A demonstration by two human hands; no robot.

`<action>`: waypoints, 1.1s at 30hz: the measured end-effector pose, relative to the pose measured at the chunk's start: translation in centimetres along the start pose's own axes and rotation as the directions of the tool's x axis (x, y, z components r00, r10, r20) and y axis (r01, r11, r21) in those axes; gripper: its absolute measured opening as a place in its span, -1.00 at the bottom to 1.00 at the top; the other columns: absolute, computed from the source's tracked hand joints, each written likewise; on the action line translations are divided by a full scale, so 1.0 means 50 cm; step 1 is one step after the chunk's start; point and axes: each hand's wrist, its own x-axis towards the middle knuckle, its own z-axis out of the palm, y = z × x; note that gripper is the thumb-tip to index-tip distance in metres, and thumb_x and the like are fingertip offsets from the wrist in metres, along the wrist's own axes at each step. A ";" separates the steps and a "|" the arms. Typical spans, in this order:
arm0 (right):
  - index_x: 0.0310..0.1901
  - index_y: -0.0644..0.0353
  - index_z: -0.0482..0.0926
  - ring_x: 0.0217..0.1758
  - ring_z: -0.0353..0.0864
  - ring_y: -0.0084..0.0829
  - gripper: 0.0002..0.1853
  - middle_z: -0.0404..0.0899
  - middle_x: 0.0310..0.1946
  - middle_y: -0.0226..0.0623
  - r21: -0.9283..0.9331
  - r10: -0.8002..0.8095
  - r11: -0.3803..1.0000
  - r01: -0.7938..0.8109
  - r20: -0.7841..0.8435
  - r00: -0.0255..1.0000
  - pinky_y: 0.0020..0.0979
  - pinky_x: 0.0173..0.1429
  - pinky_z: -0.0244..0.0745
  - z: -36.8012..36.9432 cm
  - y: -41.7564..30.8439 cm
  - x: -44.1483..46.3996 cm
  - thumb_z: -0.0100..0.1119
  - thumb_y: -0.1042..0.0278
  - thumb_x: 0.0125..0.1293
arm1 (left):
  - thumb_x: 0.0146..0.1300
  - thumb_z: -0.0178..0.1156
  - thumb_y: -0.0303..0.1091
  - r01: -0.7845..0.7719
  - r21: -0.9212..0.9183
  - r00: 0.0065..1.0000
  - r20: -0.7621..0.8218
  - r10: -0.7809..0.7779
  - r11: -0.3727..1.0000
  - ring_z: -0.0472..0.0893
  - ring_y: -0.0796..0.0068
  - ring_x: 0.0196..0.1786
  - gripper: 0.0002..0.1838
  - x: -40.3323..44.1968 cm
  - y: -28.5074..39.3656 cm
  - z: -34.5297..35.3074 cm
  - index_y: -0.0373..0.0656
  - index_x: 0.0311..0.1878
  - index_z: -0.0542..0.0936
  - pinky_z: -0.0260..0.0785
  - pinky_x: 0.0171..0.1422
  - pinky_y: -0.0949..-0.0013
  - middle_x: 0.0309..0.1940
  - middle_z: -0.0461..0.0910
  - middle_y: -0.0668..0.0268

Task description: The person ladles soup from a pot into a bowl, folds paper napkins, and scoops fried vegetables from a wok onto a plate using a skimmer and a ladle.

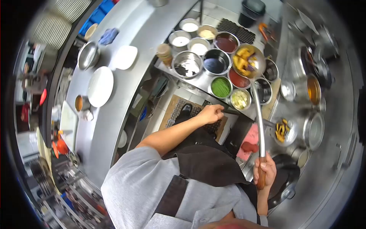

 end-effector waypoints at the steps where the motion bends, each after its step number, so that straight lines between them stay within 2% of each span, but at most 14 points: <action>1: 0.27 0.51 0.13 -0.80 0.34 -0.48 -0.33 0.39 -0.43 -0.12 -0.013 0.047 0.999 -0.046 0.083 0.995 -0.53 -0.84 0.29 0.044 -0.004 0.039 0.04 0.43 0.10 | 0.23 0.13 -0.35 0.000 -0.017 0.999 -0.032 -0.001 1.000 0.63 0.44 -0.35 -0.62 -0.018 -0.024 -0.034 -0.33 0.09 0.48 0.48 -0.23 0.40 -0.34 0.63 0.17; 3: 0.30 0.48 0.10 -0.78 0.35 -0.48 -0.29 0.39 -0.40 -0.11 -0.091 0.136 0.989 -0.120 0.195 0.971 -0.53 -0.82 0.29 0.139 0.005 0.116 0.05 0.43 0.09 | 0.24 0.11 -0.41 0.192 -0.244 0.967 -0.118 -0.226 0.951 0.61 0.53 -0.39 -0.65 -0.062 -0.062 -0.119 -0.32 0.08 0.48 0.49 -0.33 0.47 -0.36 0.63 0.21; 12: 0.31 0.40 0.15 -0.73 0.39 -0.48 -0.32 0.42 -0.41 -0.15 -0.363 0.410 0.898 -0.250 0.480 0.775 -0.53 -0.81 0.28 0.517 0.130 0.415 0.07 0.49 0.11 | 0.21 0.08 -0.43 0.112 -0.457 0.733 -0.562 -0.384 0.883 0.62 0.52 -0.41 -0.64 -0.243 -0.257 -0.440 -0.36 0.07 0.47 0.49 -0.39 0.48 -0.38 0.60 0.24; 15: 0.30 0.39 0.18 -0.72 0.41 -0.50 -0.33 0.43 -0.43 -0.21 -0.451 0.450 0.862 -0.232 0.470 0.759 -0.54 -0.78 0.29 0.594 0.159 0.451 0.09 0.48 0.11 | 0.23 0.08 -0.42 0.080 -0.584 0.540 -0.656 -0.527 0.808 0.63 0.49 -0.32 -0.63 -0.284 -0.251 -0.552 -0.35 0.09 0.45 0.50 -0.36 0.47 -0.32 0.59 0.20; 18: 0.32 0.35 0.20 -0.70 0.43 -0.52 -0.31 0.47 -0.44 -0.27 -0.715 0.472 0.698 -0.043 0.415 0.778 -0.49 -0.69 0.33 0.626 0.199 0.487 0.14 0.50 0.10 | 0.26 0.03 -0.39 0.034 -0.577 0.467 -0.713 -0.524 0.816 0.62 0.44 -0.25 -0.63 -0.288 -0.278 -0.627 -0.36 0.11 0.43 0.48 -0.33 0.47 -0.20 0.57 0.14; 19: 0.32 0.35 0.20 -0.70 0.43 -0.52 -0.31 0.47 -0.44 -0.27 -0.718 0.477 0.695 -0.043 0.415 0.775 -0.49 -0.69 0.33 0.621 0.215 0.500 0.14 0.50 0.10 | 0.26 0.03 -0.40 0.009 -0.597 0.461 -0.709 -0.534 0.802 0.62 0.43 -0.25 -0.62 -0.286 -0.282 -0.645 -0.37 0.11 0.42 0.49 -0.32 0.47 -0.19 0.57 0.13; 21: 0.33 0.35 0.16 -0.69 0.45 -0.53 -0.30 0.48 -0.42 -0.20 -0.876 0.405 0.396 0.277 0.437 0.803 -0.42 -0.63 0.34 0.612 0.236 0.514 0.12 0.51 0.11 | 0.26 0.03 -0.41 0.008 -0.604 0.471 -0.701 -0.536 0.797 0.62 0.42 -0.24 -0.62 -0.276 -0.283 -0.665 -0.38 0.12 0.42 0.49 -0.33 0.46 -0.18 0.56 0.12; 22: 0.31 0.36 0.17 -0.59 0.55 -0.35 -0.32 0.51 -0.37 -0.10 -0.887 0.387 0.223 0.404 0.461 0.798 -0.30 -0.49 0.41 0.613 0.235 0.511 0.10 0.51 0.10 | 0.26 0.02 -0.41 0.006 -0.607 0.485 -0.693 -0.533 0.795 0.62 0.42 -0.24 -0.61 -0.268 -0.281 -0.671 -0.39 0.12 0.41 0.49 -0.33 0.46 -0.17 0.56 0.11; 23: 0.31 0.36 0.17 -0.59 0.55 -0.35 -0.32 0.51 -0.37 -0.10 -0.890 0.385 0.222 0.399 0.456 0.802 -0.30 -0.49 0.41 0.602 0.248 0.519 0.10 0.51 0.10 | 0.26 0.02 -0.41 0.009 -0.609 0.490 -0.689 -0.534 0.793 0.62 0.42 -0.24 -0.61 -0.259 -0.284 -0.674 -0.39 0.12 0.41 0.49 -0.33 0.46 -0.17 0.56 0.11; 25: 0.28 0.33 0.21 -0.45 0.57 -0.12 -0.35 0.51 -0.34 -0.07 -0.549 0.074 -0.098 0.830 0.828 0.556 -0.16 -0.34 0.44 0.584 0.275 0.526 0.11 0.51 0.10 | 0.24 0.02 -0.42 -0.022 -0.624 0.495 -0.686 -0.533 0.781 0.62 0.43 -0.26 -0.61 -0.243 -0.283 -0.668 -0.38 0.11 0.42 0.47 -0.36 0.47 -0.21 0.58 0.14; 26: 0.25 0.31 0.23 -0.32 0.53 0.01 -0.38 0.50 -0.32 -0.06 -0.634 0.116 -0.094 0.767 0.759 0.641 -0.08 -0.23 0.41 0.574 0.272 0.522 0.11 0.49 0.09 | 0.24 0.02 -0.42 -0.017 -0.623 0.505 -0.680 -0.531 0.782 0.62 0.43 -0.26 -0.61 -0.236 -0.280 -0.660 -0.38 0.11 0.42 0.47 -0.36 0.47 -0.21 0.58 0.14; 29: 0.26 0.27 0.23 -0.32 0.54 -0.03 -0.37 0.47 -0.34 -0.07 -0.632 0.083 -0.218 0.744 0.747 0.659 -0.08 -0.25 0.41 0.551 0.251 0.520 0.12 0.48 0.10 | 0.22 0.03 -0.42 0.140 -0.553 0.518 -0.666 -0.536 0.822 0.61 0.48 -0.41 -0.67 -0.220 -0.248 -0.619 -0.34 0.04 0.49 0.43 -0.44 0.49 -0.33 0.60 0.20; 31: 0.26 0.26 0.23 -0.31 0.53 -0.04 -0.36 0.47 -0.32 -0.10 -0.673 0.030 -0.191 0.715 0.724 0.689 -0.10 -0.24 0.41 0.532 0.218 0.490 0.12 0.48 0.08 | 0.21 0.05 -0.41 0.335 -0.390 0.688 -0.521 -0.505 0.858 0.57 0.54 -0.56 -0.77 -0.208 -0.234 -0.580 -0.28 -0.12 0.58 0.36 -0.55 0.49 -0.47 0.60 0.27; 33: 0.27 0.25 0.23 -0.30 0.53 -0.03 -0.34 0.49 -0.28 -0.11 -0.703 -0.073 0.038 0.711 0.707 0.703 -0.13 -0.21 0.42 0.487 0.176 0.440 0.13 0.50 0.06 | 0.19 0.09 -0.37 0.392 -0.232 0.800 -0.391 -0.455 0.890 0.55 0.60 -0.60 -0.83 -0.178 -0.240 -0.511 -0.22 -0.28 0.62 0.29 -0.62 0.48 -0.60 0.58 0.33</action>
